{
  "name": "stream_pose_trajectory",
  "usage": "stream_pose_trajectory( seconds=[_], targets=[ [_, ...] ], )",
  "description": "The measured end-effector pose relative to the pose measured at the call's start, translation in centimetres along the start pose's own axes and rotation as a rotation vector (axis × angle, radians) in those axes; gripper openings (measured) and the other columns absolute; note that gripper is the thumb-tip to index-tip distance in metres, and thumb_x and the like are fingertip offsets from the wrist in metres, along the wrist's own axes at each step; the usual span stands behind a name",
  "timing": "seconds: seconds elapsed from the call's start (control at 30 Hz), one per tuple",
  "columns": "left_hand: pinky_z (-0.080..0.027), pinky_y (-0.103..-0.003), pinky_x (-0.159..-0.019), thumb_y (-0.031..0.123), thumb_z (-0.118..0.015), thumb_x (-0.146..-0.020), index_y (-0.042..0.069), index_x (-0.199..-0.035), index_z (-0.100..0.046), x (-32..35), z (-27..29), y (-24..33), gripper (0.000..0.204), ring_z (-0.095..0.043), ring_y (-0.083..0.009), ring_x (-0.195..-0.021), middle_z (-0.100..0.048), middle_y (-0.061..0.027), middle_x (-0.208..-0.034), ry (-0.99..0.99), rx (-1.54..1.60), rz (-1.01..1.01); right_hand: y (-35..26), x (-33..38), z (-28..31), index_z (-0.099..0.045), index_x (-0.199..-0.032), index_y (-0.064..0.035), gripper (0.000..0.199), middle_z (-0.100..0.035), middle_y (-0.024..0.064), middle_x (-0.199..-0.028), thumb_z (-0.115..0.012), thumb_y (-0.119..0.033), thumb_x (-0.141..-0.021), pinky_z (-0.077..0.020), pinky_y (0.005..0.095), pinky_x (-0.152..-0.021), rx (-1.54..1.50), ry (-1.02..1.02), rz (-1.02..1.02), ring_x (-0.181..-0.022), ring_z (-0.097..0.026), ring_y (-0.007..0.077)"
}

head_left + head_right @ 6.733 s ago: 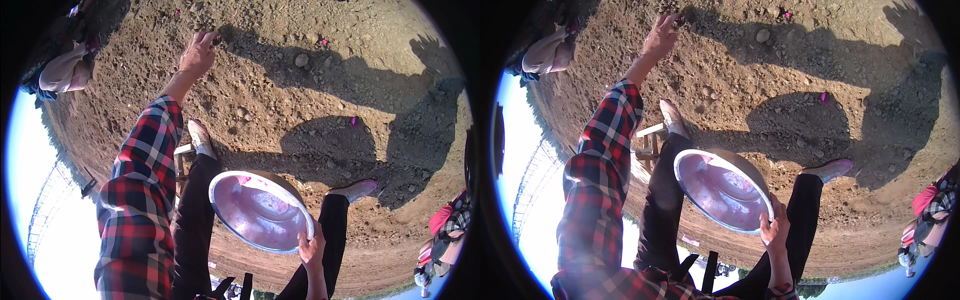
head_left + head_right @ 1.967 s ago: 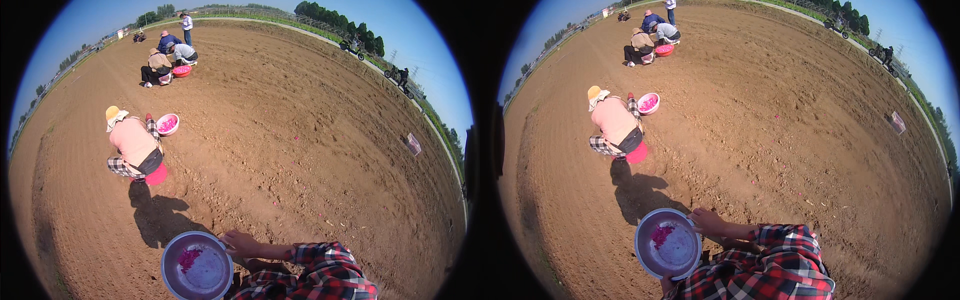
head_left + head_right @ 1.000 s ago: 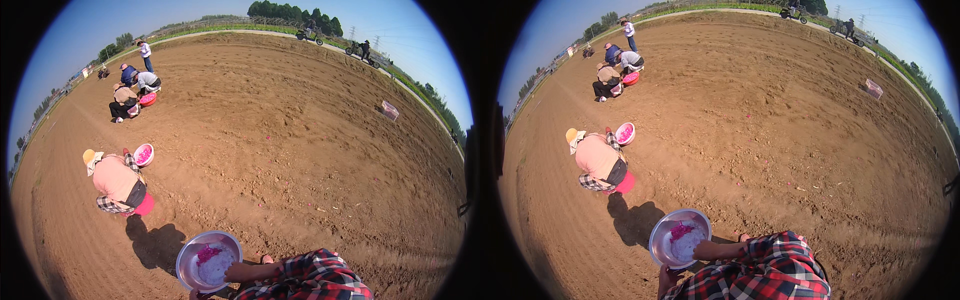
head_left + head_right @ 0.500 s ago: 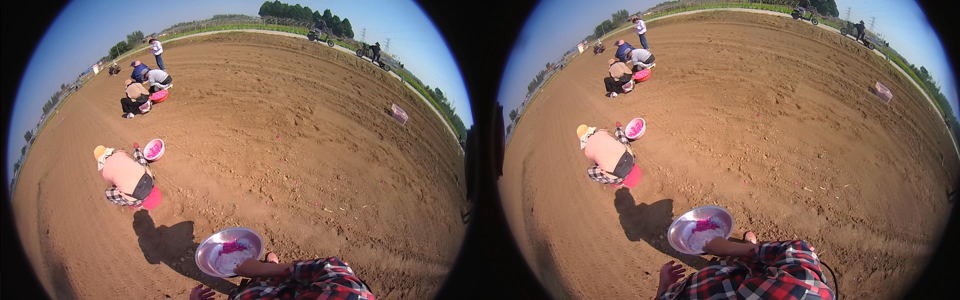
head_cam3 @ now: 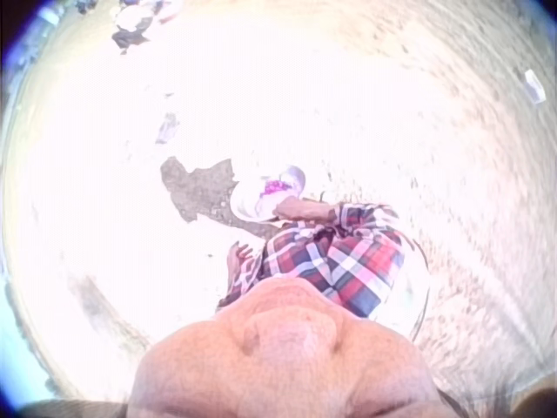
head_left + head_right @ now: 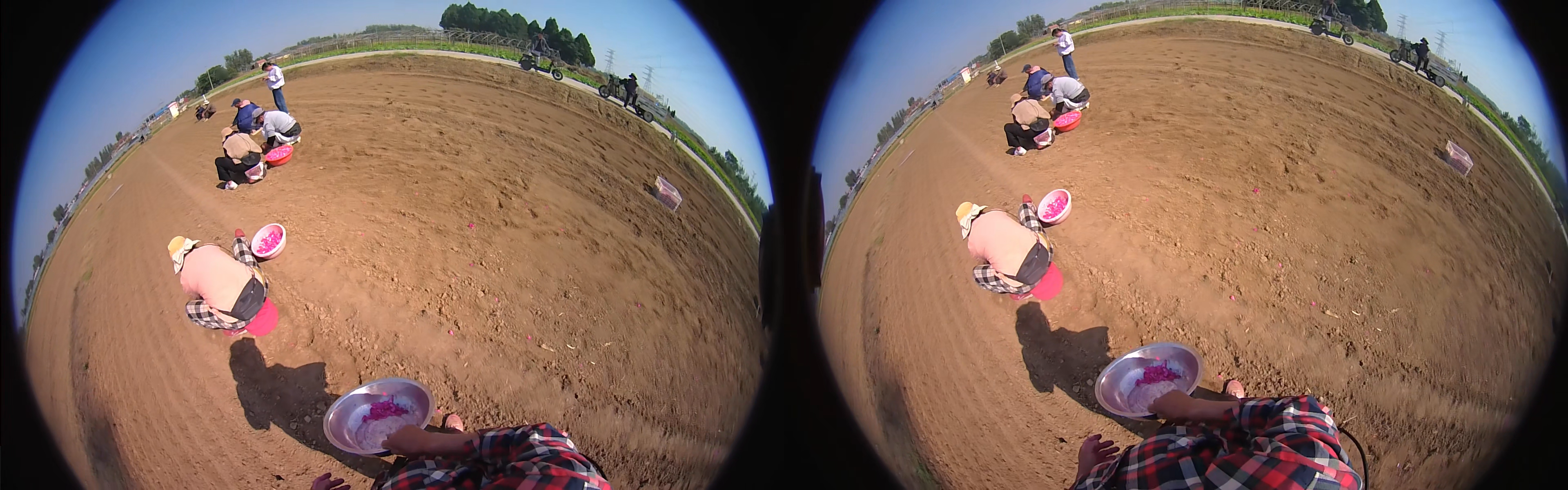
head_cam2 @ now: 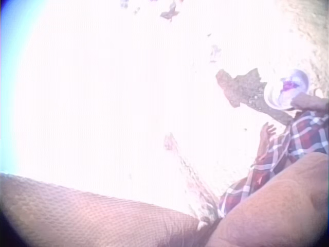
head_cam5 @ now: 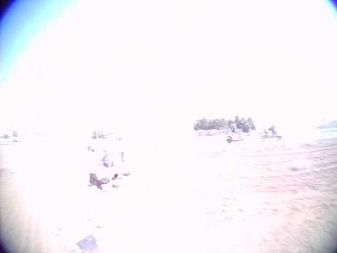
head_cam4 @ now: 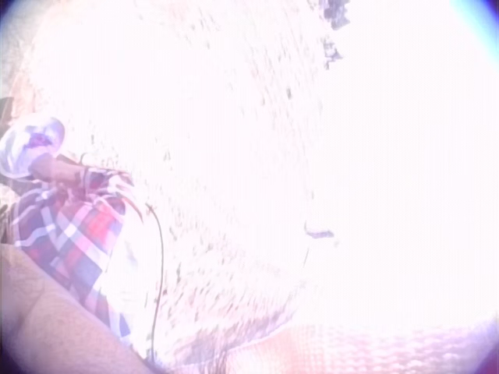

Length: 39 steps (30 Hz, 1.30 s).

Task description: The person collects bright pink flower petals from the soil in a field, placing them into a metal bowl. They then transfer the petals from the bowl into a white plastic crate and continue gathering more petals from the ground.

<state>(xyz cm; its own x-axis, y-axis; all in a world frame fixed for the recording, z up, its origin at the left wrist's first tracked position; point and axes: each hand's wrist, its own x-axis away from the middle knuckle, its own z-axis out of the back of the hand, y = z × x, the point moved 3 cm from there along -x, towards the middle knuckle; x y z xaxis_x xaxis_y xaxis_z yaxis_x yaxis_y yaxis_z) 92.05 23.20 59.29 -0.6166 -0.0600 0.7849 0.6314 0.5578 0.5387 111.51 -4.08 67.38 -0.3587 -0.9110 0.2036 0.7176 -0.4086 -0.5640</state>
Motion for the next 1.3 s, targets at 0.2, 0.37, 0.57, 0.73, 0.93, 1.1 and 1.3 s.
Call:
stream_pose_trajectory(
  seconds=[0.2, 0.37, 0.57, 0.73, 0.93, 1.1, 1.3],
  targets=[
    [-0.053, -0.053, -0.074, 0.017, -0.047, -0.087, 0.003, -0.133, -0.028, 1.5, -6.7, 2.3, 0.052, -0.06, -0.0427, -0.097, -0.051, -0.027, -0.116, 0.111, -0.03, -0.018, 1.7, 1.1, 2.5, -0.06, -0.097, -0.0095, 0.02, -0.064, 0.0155, -0.085, -0.05, -0.02, -0.083, -0.0511, 0.0479, -0.066, 0.006, -0.096, -0.11, -0.078, -0.065, 0.0359],
    [-0.056, -0.037, -0.064, 0.018, -0.048, -0.087, 0.0, -0.131, -0.037, 2.2, -12.8, 4.6, 0.049, -0.066, -0.0303, -0.086, -0.059, -0.0212, -0.108, 0.171, -0.066, -0.116, 5.9, 3.1, 5.5, -0.059, -0.09, -0.0083, 0.015, -0.062, 0.0149, -0.08, -0.053, -0.018, -0.081, -0.0501, 0.0463, -0.06, -0.036, 0.034, -0.104, -0.072, -0.064, 0.0353],
    [-0.055, -0.033, -0.063, 0.021, -0.05, -0.087, 0.002, -0.131, -0.037, 2.0, -18.3, 5.0, 0.049, -0.066, -0.0278, -0.086, -0.06, -0.0179, -0.105, 0.286, -0.113, 0.005, 11.4, 6.0, 10.9, -0.057, -0.087, -0.0074, 0.012, -0.061, 0.0147, -0.077, -0.051, -0.018, -0.082, -0.0495, 0.046, -0.065, -0.054, 0.107, -0.152, -0.074, -0.063, 0.0342],
    [-0.054, -0.032, -0.059, 0.022, -0.052, -0.087, 0.002, -0.129, -0.039, 1.2, -20.0, 4.7, 0.049, -0.066, -0.0265, -0.083, -0.061, -0.0167, -0.103, 0.322, -0.11, -0.02, 16.0, 6.7, 13.5, -0.058, -0.089, -0.0087, 0.012, -0.062, 0.0121, -0.08, -0.052, -0.018, -0.084, -0.0496, 0.0432, -0.069, -0.002, 0.098, -0.215, -0.078, -0.063, 0.0321],
    [-0.054, -0.031, -0.058, 0.018, -0.052, -0.085, 0.004, -0.128, -0.044, -0.5, -17.1, 4.6, 0.046, -0.066, -0.0243, -0.079, -0.061, -0.0151, -0.101, 0.387, -0.192, 0.09, 20.6, 4.8, 14.9, -0.061, -0.099, -0.0105, 0.017, -0.063, 0.0101, -0.087, -0.058, -0.018, -0.084, -0.0493, 0.0444, -0.07, -0.011, 0.205, -0.357, -0.081, -0.063, 0.0317],
    [-0.053, -0.036, -0.052, 0.018, -0.051, -0.084, 0.006, -0.126, -0.045, -5.0, -11.5, 5.7, 0.044, -0.065, -0.024, -0.069, -0.062, -0.0151, -0.095, 0.334, -0.359, 0.24, 23.2, 2.3, 15.8, -0.059, -0.092, -0.0114, 0.013, -0.063, 0.012, -0.079, -0.052, -0.018, -0.084, -0.0511, 0.0441, -0.065, -0.011, 0.259, -0.386, -0.079, -0.064, 0.0321],
    [-0.052, -0.039, -0.047, 0.015, -0.052, -0.082, 0.005, -0.12, -0.044, -12.3, -4.7, 12.1, 0.04, -0.063, -0.0272, -0.062, -0.06, -0.0157, -0.089, 0.248, -0.425, 0.169, 24.6, 0.5, 15.7, -0.057, -0.094, -0.0104, 0.019, -0.063, 0.0121, -0.082, -0.057, -0.027, -0.084, -0.0514, 0.0448, -0.065, -0.062, 0.16, -0.578, -0.078, -0.064, 0.0328]
  ],
)
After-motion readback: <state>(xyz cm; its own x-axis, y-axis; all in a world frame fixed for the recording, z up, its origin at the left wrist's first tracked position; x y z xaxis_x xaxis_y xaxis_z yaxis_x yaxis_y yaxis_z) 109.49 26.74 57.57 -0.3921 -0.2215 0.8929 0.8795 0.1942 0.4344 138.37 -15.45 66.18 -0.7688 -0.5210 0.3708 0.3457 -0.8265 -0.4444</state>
